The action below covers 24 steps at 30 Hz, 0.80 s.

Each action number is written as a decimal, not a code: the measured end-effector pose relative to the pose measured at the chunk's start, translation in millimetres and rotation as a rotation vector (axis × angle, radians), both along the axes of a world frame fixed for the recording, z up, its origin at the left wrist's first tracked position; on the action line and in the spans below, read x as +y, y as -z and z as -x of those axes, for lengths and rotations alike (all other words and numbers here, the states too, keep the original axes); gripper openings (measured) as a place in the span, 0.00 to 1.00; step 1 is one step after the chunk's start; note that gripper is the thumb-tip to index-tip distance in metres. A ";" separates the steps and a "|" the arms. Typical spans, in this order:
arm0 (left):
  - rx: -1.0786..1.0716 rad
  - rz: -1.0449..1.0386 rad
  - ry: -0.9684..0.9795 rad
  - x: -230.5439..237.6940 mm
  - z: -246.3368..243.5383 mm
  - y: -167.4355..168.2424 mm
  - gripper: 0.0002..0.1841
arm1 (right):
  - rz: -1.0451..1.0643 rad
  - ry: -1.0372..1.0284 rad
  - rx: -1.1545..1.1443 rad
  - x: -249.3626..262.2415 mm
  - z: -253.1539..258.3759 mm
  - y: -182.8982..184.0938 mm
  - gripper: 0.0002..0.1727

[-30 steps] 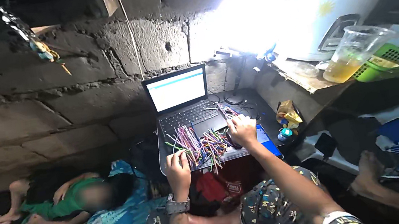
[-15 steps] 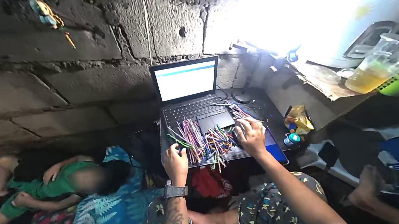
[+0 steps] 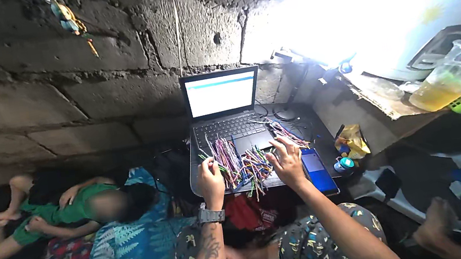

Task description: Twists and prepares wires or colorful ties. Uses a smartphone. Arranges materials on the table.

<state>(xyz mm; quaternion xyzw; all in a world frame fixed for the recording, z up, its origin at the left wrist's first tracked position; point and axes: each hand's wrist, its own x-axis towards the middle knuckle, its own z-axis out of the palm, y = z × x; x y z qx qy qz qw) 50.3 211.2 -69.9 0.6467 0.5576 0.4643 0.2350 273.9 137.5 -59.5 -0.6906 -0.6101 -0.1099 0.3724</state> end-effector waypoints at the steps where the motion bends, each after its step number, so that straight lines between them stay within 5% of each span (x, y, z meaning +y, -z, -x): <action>1: -0.027 -0.008 0.020 1.5 -4.9 -3.8 0.15 | -0.002 -0.017 0.014 0.4 6.3 -2.9 0.29; 5: -0.179 0.030 0.144 3.9 -19.5 -16.4 0.15 | 0.035 -0.135 0.181 9.8 29.1 -18.5 0.27; 12: -0.254 0.157 0.462 -36.3 -6.4 -14.3 0.13 | 0.296 -0.458 0.948 18.4 52.9 -42.0 0.18; 17: -0.172 0.290 0.525 -35.2 14.1 -17.3 0.15 | 0.369 -0.503 0.855 18.7 65.6 -49.2 0.18; 24: -0.460 0.432 0.149 -13.3 60.8 -21.9 0.17 | 0.674 -0.406 0.238 59.1 91.3 -36.7 0.22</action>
